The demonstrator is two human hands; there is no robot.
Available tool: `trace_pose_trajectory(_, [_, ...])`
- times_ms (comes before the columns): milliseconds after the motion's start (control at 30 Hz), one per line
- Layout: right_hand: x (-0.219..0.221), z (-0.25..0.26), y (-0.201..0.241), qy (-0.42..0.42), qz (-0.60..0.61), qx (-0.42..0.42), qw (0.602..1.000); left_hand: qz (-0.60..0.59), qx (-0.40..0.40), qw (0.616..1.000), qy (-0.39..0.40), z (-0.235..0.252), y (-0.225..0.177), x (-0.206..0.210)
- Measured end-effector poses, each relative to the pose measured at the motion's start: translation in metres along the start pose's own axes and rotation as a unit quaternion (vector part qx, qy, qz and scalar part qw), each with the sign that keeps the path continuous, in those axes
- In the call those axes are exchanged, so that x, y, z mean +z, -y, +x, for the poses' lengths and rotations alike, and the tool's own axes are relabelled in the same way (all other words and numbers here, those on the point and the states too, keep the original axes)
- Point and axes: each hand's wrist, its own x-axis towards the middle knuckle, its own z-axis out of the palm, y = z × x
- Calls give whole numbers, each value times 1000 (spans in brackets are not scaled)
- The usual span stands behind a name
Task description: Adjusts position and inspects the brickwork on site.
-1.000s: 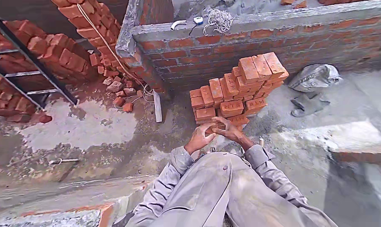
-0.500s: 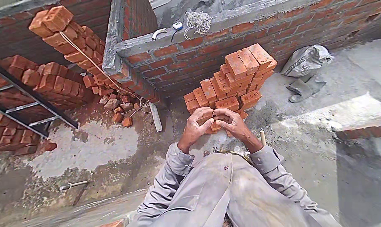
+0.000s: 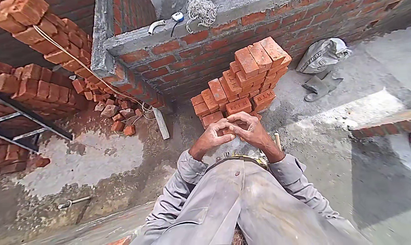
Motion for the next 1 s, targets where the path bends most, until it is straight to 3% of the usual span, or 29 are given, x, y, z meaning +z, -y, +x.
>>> trace_pose_trajectory(733, [8, -8, -5, -37, 14, 57, 998, -14, -19, 999, 47, 5, 7, 4])
trace_pose_trajectory(1000, [12, -10, -10, -66, 4, 32, 997, -43, -13, 998, 54, 4, 6, 6])
